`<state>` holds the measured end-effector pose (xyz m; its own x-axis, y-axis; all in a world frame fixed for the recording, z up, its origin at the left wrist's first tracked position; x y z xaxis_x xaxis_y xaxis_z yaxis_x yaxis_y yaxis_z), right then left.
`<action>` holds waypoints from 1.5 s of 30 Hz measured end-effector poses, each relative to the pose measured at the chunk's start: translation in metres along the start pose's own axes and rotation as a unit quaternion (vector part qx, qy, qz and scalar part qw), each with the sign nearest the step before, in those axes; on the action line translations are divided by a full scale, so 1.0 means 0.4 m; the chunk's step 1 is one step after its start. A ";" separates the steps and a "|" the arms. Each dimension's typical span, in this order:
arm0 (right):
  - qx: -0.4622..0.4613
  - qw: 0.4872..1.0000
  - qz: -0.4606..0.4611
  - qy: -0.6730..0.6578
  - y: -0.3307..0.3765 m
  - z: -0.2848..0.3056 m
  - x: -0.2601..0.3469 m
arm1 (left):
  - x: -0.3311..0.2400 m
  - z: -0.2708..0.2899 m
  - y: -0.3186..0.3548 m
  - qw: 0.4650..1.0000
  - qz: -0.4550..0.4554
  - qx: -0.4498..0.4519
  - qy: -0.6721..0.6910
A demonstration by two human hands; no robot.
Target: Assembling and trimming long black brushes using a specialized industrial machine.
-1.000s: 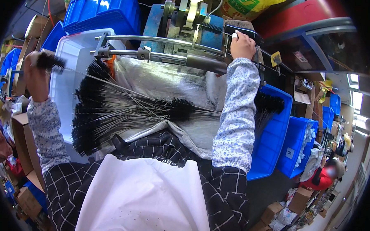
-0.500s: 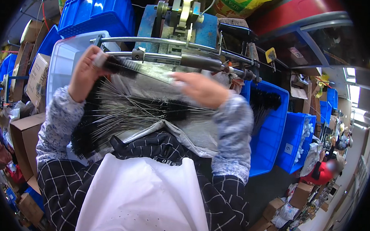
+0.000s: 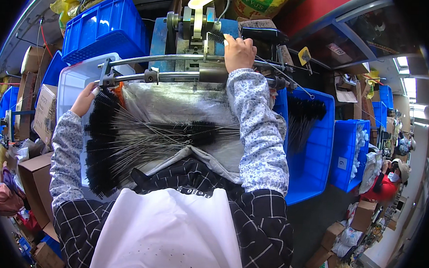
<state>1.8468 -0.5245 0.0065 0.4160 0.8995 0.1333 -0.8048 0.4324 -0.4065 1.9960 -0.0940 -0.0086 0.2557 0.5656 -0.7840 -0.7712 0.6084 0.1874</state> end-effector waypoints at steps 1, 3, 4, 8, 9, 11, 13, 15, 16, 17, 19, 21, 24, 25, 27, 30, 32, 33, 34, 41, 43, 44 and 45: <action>-0.013 1.000 0.009 0.004 0.001 -0.004 0.001 | 0.021 -0.006 -0.009 1.000 0.023 0.011 0.009; -0.005 1.000 0.002 0.001 0.006 -0.003 0.005 | 0.044 -0.020 -0.020 0.997 0.027 0.012 0.072; -0.024 1.000 0.014 -0.010 0.006 0.003 0.009 | 0.050 -0.022 -0.022 0.992 0.029 0.006 0.126; -0.018 1.000 -0.007 -0.009 0.004 0.013 0.012 | 0.055 -0.020 -0.014 0.982 0.056 0.007 0.181; -0.019 1.000 -0.006 -0.008 0.004 0.012 0.010 | 0.055 -0.019 -0.009 0.981 0.070 0.006 0.183; -0.015 0.999 0.004 -0.030 0.005 0.008 0.006 | 0.056 -0.018 0.002 0.979 0.084 0.004 0.185; 0.005 0.999 -0.009 -0.041 0.004 -0.002 -0.001 | 0.053 -0.013 0.012 0.979 0.070 0.004 0.192; 0.016 0.998 -0.016 -0.053 -0.004 -0.013 -0.007 | 0.051 -0.005 0.021 0.978 0.073 -0.005 0.194; 0.038 0.998 -0.021 -0.045 -0.011 -0.023 -0.010 | 0.049 -0.002 0.024 0.977 0.071 -0.006 0.199; 0.041 0.998 -0.015 -0.038 -0.019 -0.030 -0.011 | 0.047 0.005 0.025 0.978 0.071 -0.018 0.197; 0.028 0.999 0.008 -0.024 -0.036 -0.046 -0.010 | 0.049 0.014 0.028 0.981 0.129 0.012 0.147; 0.051 0.998 0.028 -0.005 -0.047 -0.060 -0.012 | 0.046 0.016 0.033 0.982 0.099 0.006 0.161; 0.031 0.999 0.044 0.007 -0.040 -0.052 -0.025 | 0.041 0.038 0.055 0.983 0.021 -0.057 0.171; 0.006 0.998 0.051 -0.028 -0.032 -0.038 -0.035 | 0.038 0.056 0.066 0.981 -0.020 -0.108 0.158; 0.002 0.999 -0.018 0.047 -0.011 -0.016 -0.058 | 0.040 0.106 0.105 0.895 -0.027 -0.216 0.390; 0.020 0.996 -0.058 0.064 0.013 0.005 -0.071 | 0.014 0.236 0.145 0.847 -0.086 -0.319 0.417; 0.042 0.994 -0.087 -0.058 0.017 0.003 -0.066 | -0.016 0.299 0.176 0.845 -0.129 -0.337 0.395; 0.020 0.993 -0.091 -0.078 0.017 0.001 -0.057 | -0.032 0.316 0.187 0.853 -0.153 -0.331 0.373; 0.034 0.992 -0.097 -0.078 0.018 -0.005 -0.049 | -0.046 0.325 0.199 0.861 -0.176 -0.325 0.350; 0.011 0.990 -0.076 -0.119 0.014 -0.030 0.005 | -0.081 0.346 0.280 0.847 -0.217 -0.326 0.360; 0.008 0.990 -0.078 -0.119 0.013 -0.032 0.016 | -0.074 0.360 0.298 0.836 -0.204 -0.336 0.384; 0.003 0.990 -0.078 -0.120 0.013 -0.033 0.024 | -0.068 0.366 0.305 0.812 -0.171 -0.379 0.409; 0.004 0.990 -0.080 -0.121 0.012 -0.035 0.034 | -0.069 0.365 0.306 0.815 -0.178 -0.374 0.405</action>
Point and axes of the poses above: each hand's wrist, its own y-axis away from the middle knuckle, its own z-axis out of the back of the hand, x = y × z, the point moved 2 cm from there along -y, towards the middle knuckle, and after that the axes turned 2 degrees about -z, right-handed, at the moved point
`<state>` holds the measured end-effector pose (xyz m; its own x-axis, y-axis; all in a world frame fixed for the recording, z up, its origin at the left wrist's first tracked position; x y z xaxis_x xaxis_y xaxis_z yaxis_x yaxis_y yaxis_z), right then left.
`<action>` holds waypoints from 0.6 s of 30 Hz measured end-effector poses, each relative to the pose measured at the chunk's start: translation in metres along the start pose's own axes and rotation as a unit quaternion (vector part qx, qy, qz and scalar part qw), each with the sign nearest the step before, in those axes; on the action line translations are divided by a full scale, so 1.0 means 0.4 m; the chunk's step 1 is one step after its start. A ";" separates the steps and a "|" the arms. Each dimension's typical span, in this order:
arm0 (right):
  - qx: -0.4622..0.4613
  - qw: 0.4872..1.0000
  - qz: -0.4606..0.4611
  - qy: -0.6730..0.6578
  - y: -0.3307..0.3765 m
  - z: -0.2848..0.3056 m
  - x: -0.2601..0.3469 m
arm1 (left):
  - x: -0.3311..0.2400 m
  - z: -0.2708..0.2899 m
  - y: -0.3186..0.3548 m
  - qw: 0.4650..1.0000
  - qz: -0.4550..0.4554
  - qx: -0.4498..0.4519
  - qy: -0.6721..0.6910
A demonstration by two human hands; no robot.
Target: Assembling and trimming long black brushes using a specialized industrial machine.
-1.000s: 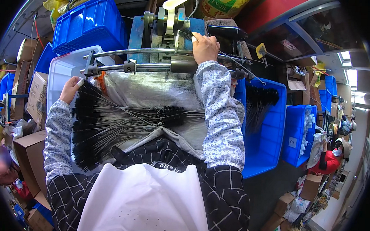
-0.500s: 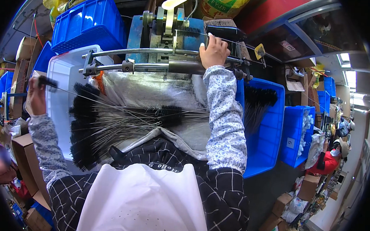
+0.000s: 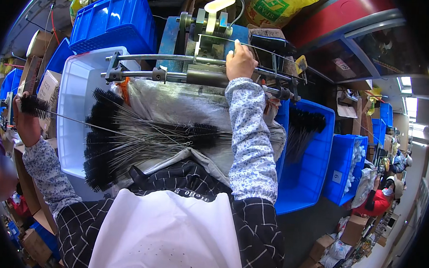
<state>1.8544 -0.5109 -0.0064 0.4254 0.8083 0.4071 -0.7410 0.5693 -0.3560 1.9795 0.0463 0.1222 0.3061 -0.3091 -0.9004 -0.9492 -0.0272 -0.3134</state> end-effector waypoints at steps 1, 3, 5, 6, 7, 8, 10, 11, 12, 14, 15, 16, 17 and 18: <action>0.002 1.000 0.010 -0.010 0.001 -0.005 0.013 | 0.001 -0.005 0.001 1.000 0.000 0.000 0.000; -0.004 1.000 0.013 0.000 0.005 -0.019 0.046 | 0.010 -0.037 0.007 0.998 0.012 0.051 0.033; 0.007 1.000 0.004 0.021 0.010 -0.037 0.082 | 0.023 -0.093 0.011 0.989 0.014 0.129 0.066; 0.013 1.000 0.000 0.016 0.012 -0.045 0.098 | 0.030 -0.124 0.015 0.981 0.014 0.172 0.094; 0.015 1.000 0.009 0.004 0.014 -0.050 0.112 | 0.036 -0.151 0.018 0.980 0.018 0.178 0.092; 0.001 0.999 0.016 0.029 0.015 -0.051 0.121 | 0.041 -0.178 0.022 0.974 0.017 0.205 0.100; 0.007 0.999 0.004 0.033 0.017 -0.050 0.119 | 0.050 -0.209 0.026 0.982 0.024 0.173 0.078; 0.005 1.000 0.007 0.029 0.016 -0.046 0.111 | 0.049 -0.220 0.028 0.973 0.012 0.212 0.091; -0.006 0.999 0.017 0.032 0.016 -0.039 0.100 | 0.049 -0.221 0.029 0.972 0.008 0.218 0.087; 0.015 0.999 0.002 0.034 0.010 -0.026 0.062 | 0.048 -0.207 0.027 0.974 0.009 0.210 0.079; 0.009 0.999 0.013 0.036 0.007 -0.016 0.041 | 0.049 -0.193 0.024 0.979 0.013 0.189 0.072; 0.015 0.999 0.008 0.038 0.002 -0.006 0.016 | 0.050 -0.174 0.021 0.989 0.016 0.140 0.052; 0.014 0.999 -0.002 0.044 -0.003 0.004 -0.008 | 0.051 -0.164 0.020 0.984 0.020 0.166 0.066; 0.017 0.999 -0.002 0.048 -0.007 0.016 -0.033 | 0.054 -0.153 0.018 0.983 0.026 0.159 0.083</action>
Point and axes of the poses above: each hand's wrist, its own y-axis away from the middle knuckle, its own z-axis out of the back of the hand, x = y × z, the point moved 2 cm from there along -y, towards the middle knuckle, and after that the axes turned 2 degrees about -z, right-handed, at the moved point
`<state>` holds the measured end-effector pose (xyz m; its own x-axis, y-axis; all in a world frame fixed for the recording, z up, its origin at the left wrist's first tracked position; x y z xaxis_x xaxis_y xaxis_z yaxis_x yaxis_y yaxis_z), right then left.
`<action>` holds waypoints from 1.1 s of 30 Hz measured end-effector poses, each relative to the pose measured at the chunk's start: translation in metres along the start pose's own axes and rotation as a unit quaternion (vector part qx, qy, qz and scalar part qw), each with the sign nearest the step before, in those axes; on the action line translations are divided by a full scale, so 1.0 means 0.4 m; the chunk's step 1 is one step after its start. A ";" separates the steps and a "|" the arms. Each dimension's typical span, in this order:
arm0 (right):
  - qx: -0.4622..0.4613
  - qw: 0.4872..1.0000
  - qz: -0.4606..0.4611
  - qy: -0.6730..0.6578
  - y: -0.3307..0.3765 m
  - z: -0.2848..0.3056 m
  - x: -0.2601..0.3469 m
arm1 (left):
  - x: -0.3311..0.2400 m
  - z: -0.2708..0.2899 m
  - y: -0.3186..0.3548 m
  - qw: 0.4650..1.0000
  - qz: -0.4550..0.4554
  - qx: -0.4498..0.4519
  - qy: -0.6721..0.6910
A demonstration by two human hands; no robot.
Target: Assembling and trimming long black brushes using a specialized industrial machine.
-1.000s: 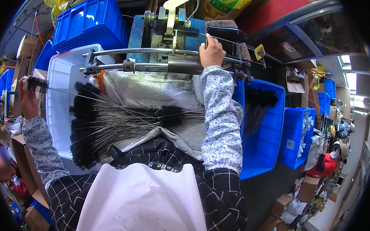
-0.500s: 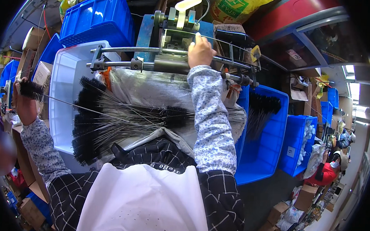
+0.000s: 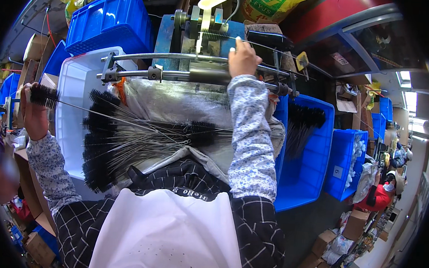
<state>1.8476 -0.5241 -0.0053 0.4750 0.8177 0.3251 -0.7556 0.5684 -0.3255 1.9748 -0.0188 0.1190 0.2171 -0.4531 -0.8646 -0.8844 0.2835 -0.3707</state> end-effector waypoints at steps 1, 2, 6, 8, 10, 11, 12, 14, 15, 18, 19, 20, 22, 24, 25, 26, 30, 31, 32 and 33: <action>-0.005 1.000 -0.001 0.006 -0.005 0.010 -0.024 | 0.001 0.010 0.002 1.000 -0.003 -0.028 0.008; 0.002 1.000 0.001 -0.006 -0.011 0.019 -0.047 | 0.006 0.010 0.002 1.000 0.003 -0.010 0.018; 0.051 0.998 -0.007 -0.031 -0.057 0.039 -0.128 | 0.043 -0.037 -0.010 1.000 0.002 -0.020 0.012; 0.039 0.997 0.009 0.070 -0.083 0.041 -0.149 | 0.074 -0.097 -0.020 0.995 0.022 0.065 0.066; 0.064 0.985 0.065 0.149 -0.111 0.044 -0.150 | 0.108 -0.149 -0.019 0.995 0.070 0.018 0.067; 0.104 0.968 0.098 0.207 -0.109 0.053 -0.151 | 0.116 -0.174 -0.023 0.994 0.094 0.035 0.048; 0.134 0.977 0.086 0.144 -0.112 0.074 -0.153 | 0.125 -0.196 -0.025 0.992 0.106 0.050 0.056; 0.186 0.981 0.040 0.031 -0.098 0.142 -0.156 | 0.135 -0.228 -0.026 0.989 0.122 0.060 0.065; 0.152 0.985 0.083 -0.027 -0.074 0.188 -0.149 | 0.140 -0.240 -0.025 0.985 0.148 0.062 0.066; 0.383 0.909 -0.070 -0.152 0.027 0.291 -0.134 | 0.170 -0.287 -0.012 0.975 0.195 0.081 0.076; 0.428 0.888 -0.002 -0.169 0.062 0.319 -0.105 | 0.182 -0.310 -0.006 0.968 0.212 0.101 0.082; 0.436 0.887 0.094 -0.122 0.083 0.330 -0.063 | 0.197 -0.343 -0.003 0.958 0.220 0.164 0.085; 0.452 0.848 0.166 -0.220 0.126 0.321 0.043 | 0.226 -0.409 0.029 0.950 0.259 0.167 0.047; 0.455 0.814 0.197 -0.302 0.175 0.276 0.165 | 0.241 -0.471 0.067 0.941 0.273 0.200 0.006; 0.489 0.758 0.170 -0.396 0.204 0.259 0.214 | 0.246 -0.495 0.084 0.936 0.276 0.218 -0.009; 0.493 0.765 0.106 -0.401 0.235 0.232 0.254 | 0.247 -0.503 0.094 0.921 0.297 0.243 -0.065; 0.377 0.844 0.112 -0.365 0.212 0.173 0.238 | 0.190 -0.369 0.092 0.851 0.338 0.338 -0.216; 0.279 0.912 0.109 -0.282 0.164 0.153 0.199 | 0.175 -0.306 0.084 0.827 0.312 0.346 -0.313; 0.170 0.966 0.105 -0.166 0.122 0.137 0.155 | 0.171 -0.246 0.084 0.794 0.247 0.325 -0.450; 0.068 0.995 0.072 -0.022 0.082 0.120 0.110 | 0.172 -0.195 0.088 0.772 0.145 0.299 -0.542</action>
Point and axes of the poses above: each hand's wrist, its own y-axis away from the middle knuckle, its own z-axis out of the back of the hand, x = y × z, the point moved 2 cm from there along -y, towards the middle knuckle, and after that the axes turned 2 degrees about -z, right-handed, at the moved point
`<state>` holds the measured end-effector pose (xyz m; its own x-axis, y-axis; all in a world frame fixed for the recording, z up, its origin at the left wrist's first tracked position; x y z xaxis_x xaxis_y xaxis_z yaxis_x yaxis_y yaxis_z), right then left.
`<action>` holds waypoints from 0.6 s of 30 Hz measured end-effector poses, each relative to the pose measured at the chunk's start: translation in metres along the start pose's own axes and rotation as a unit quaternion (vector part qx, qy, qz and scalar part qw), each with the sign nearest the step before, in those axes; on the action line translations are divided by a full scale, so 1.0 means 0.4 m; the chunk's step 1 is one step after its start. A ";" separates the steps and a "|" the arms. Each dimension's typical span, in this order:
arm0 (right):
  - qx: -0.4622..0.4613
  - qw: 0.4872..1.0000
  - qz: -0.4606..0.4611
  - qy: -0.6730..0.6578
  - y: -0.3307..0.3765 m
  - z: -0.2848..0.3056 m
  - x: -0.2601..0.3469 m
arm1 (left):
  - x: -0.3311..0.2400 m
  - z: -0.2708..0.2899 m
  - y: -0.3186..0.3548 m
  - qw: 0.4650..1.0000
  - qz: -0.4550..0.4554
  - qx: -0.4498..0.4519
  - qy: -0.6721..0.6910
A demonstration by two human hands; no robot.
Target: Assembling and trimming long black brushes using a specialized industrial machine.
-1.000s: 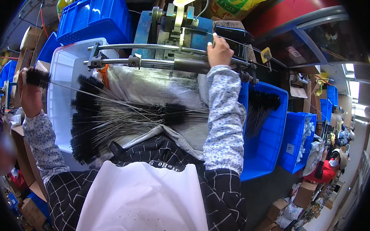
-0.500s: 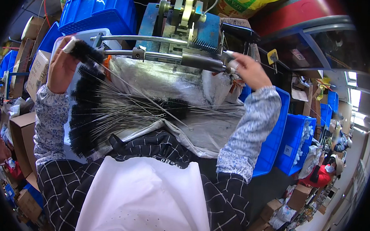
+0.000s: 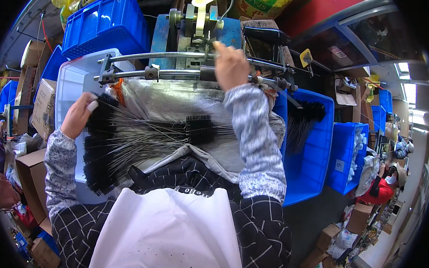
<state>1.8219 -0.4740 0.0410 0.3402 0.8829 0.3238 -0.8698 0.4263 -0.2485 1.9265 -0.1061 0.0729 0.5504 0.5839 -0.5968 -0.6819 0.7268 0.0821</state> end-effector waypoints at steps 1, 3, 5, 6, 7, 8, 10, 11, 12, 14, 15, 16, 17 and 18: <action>-0.038 0.998 0.016 0.050 -0.020 -0.016 -0.037 | 0.050 -0.001 0.022 0.998 0.043 -0.006 -0.038; -0.074 0.992 0.025 0.103 -0.051 -0.050 -0.084 | 0.124 -0.015 0.057 0.995 0.073 -0.024 -0.068; -0.079 0.992 -0.004 0.103 -0.068 -0.071 -0.107 | 0.177 -0.036 0.087 0.982 0.186 0.020 0.033; -0.078 0.992 -0.004 0.103 -0.071 -0.077 -0.107 | 0.187 -0.037 0.093 0.986 0.164 0.007 0.037; -0.074 0.992 -0.011 0.100 -0.076 -0.080 -0.105 | 0.195 -0.039 0.099 0.985 0.170 0.007 0.034; -0.091 0.991 -0.003 0.097 -0.077 -0.077 -0.099 | 0.197 -0.036 0.104 0.985 0.169 -0.007 0.024; -0.072 0.993 -0.010 0.094 -0.084 -0.074 -0.093 | 0.195 -0.033 0.111 0.982 0.184 -0.014 0.032; -0.070 0.994 -0.002 0.083 -0.085 -0.073 -0.092 | 0.192 -0.028 0.112 0.983 0.176 -0.035 0.050; -0.068 0.995 0.008 0.073 -0.089 -0.073 -0.094 | 0.192 -0.025 0.114 0.980 0.192 -0.035 0.034; -0.050 0.997 -0.003 0.066 -0.093 -0.080 -0.105 | 0.195 -0.021 0.115 0.977 0.214 0.000 -0.028; -0.036 0.998 -0.004 0.057 -0.098 -0.087 -0.112 | 0.198 -0.022 0.115 0.973 0.226 0.006 -0.032; -0.032 0.998 -0.013 0.059 -0.101 -0.095 -0.119 | 0.202 -0.024 0.114 0.974 0.226 0.017 -0.007; -0.047 0.995 0.011 0.090 -0.109 -0.102 -0.122 | 0.207 -0.027 0.112 0.973 0.227 0.022 0.017; -0.079 0.989 0.043 0.120 -0.116 -0.105 -0.123 | 0.211 -0.031 0.110 0.974 0.225 0.029 0.018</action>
<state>1.8607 -0.5292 -0.0017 0.3586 0.9306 0.0739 -0.8392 0.3561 -0.4110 1.9371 -0.0292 0.0162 0.1847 0.8352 -0.5180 -0.8210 0.4209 0.3858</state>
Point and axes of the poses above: each hand's wrist, its own y-axis away from the middle knuckle, its own z-axis out of the back of the hand, x = y × z, the point moved 2 cm from there along -y, towards the middle knuckle, and after that the axes turned 2 degrees about -z, right-handed, at the moved point
